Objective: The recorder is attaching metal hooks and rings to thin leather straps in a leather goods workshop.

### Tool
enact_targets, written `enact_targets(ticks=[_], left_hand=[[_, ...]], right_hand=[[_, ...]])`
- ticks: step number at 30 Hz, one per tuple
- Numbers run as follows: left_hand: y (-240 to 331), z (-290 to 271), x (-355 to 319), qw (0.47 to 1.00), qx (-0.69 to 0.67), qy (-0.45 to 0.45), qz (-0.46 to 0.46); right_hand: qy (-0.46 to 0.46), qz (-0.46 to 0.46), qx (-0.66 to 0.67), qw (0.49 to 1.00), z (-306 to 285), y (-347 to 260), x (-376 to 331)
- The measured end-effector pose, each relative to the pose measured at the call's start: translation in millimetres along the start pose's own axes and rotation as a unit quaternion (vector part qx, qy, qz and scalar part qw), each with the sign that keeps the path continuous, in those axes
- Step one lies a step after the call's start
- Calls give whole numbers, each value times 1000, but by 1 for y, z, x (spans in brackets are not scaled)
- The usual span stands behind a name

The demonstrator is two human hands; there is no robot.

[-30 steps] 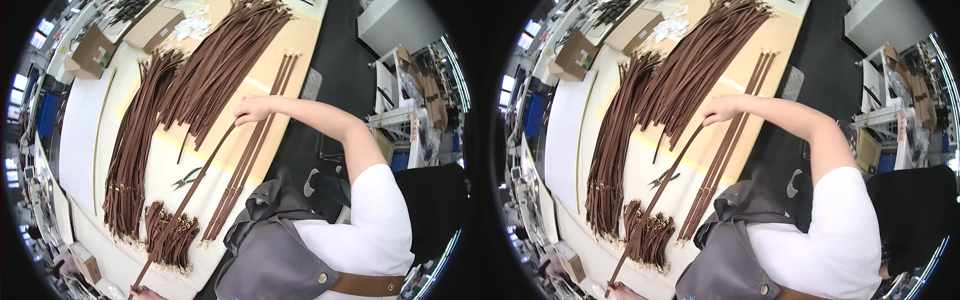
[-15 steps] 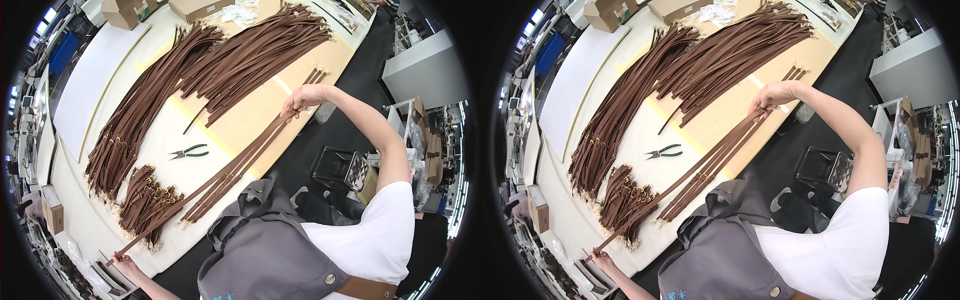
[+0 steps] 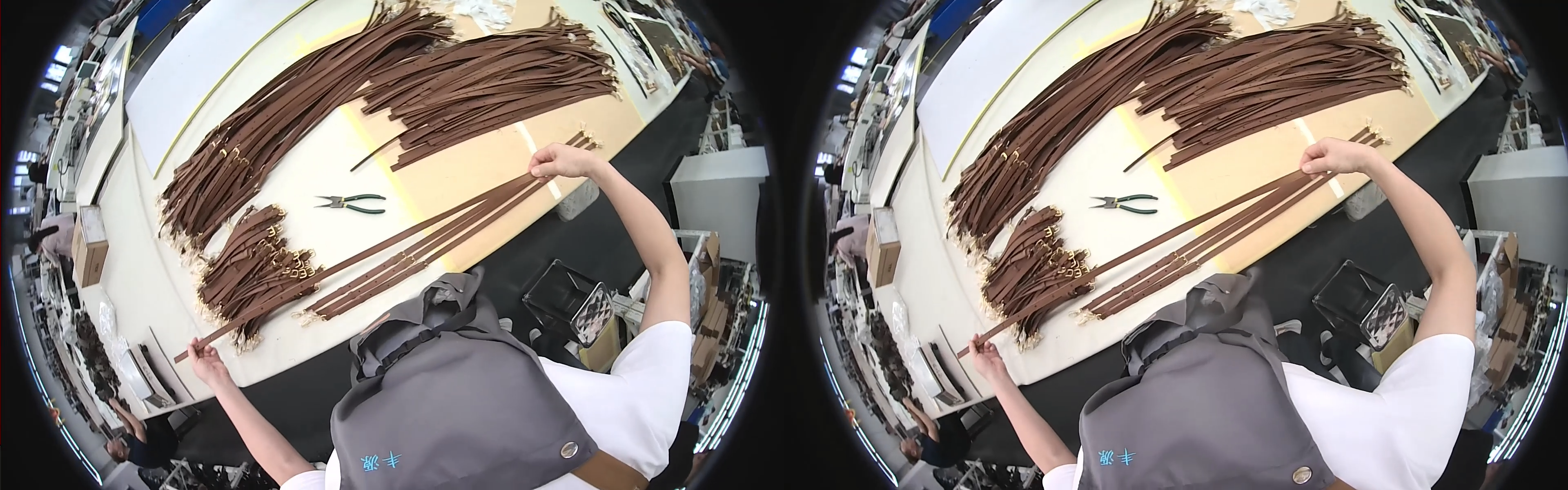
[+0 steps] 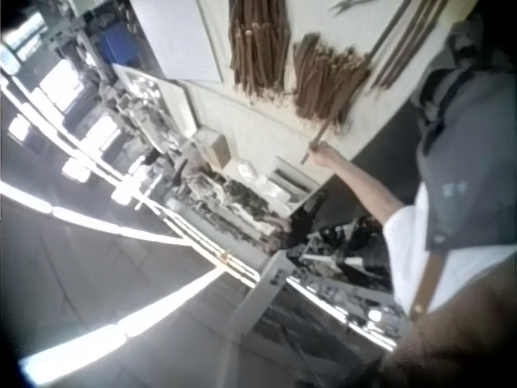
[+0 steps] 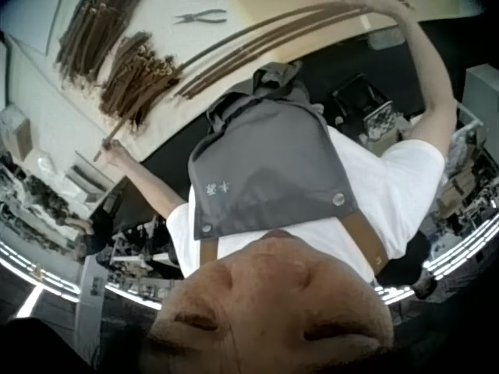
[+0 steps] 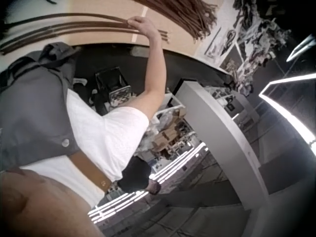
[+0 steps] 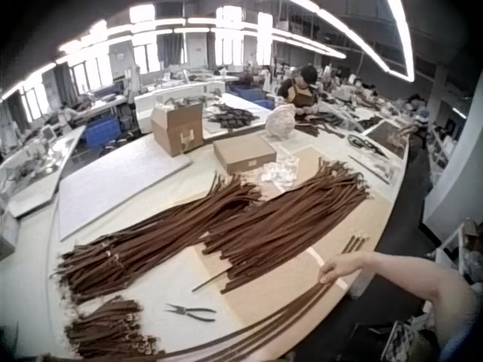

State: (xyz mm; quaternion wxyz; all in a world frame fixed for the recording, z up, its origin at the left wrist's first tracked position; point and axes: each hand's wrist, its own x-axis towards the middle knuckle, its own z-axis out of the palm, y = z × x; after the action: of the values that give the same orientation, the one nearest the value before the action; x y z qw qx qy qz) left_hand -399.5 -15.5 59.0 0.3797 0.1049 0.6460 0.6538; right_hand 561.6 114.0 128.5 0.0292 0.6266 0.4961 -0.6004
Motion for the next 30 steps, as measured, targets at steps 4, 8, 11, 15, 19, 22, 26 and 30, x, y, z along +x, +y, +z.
enact_targets(ticks=[4, 8, 11, 15, 19, 22, 26, 30], left_hand=[[-51, 35, -38, 998, -6, 4, -55], [-103, 90, -91, 995, -18, -20, -98], [-130, 125, -142, 989, -39, -39, -137], [-166, 178, -220, 974, -83, -68, -202], [-176, 229, -294, 964, -36, -156, -211], [-178, 233, -313, 954, 48, -229, -186], [-166, 200, -283, 937, 134, -293, -133], [-137, 170, -233, 894, 321, -270, 157]], right_hand=[[125, 26, -129, 983, -20, 36, 12], [219, 42, -297, 929, -43, 72, 19], [316, 97, -429, 841, -62, 101, 27], [532, 49, -405, 742, -28, 93, 81], [213, -225, -116, 944, 125, -26, 155], [-43, -305, -48, 950, 282, -169, 119], [-206, -209, -16, 956, 361, -222, 97], [-112, -302, -50, 946, 373, -209, 106]])
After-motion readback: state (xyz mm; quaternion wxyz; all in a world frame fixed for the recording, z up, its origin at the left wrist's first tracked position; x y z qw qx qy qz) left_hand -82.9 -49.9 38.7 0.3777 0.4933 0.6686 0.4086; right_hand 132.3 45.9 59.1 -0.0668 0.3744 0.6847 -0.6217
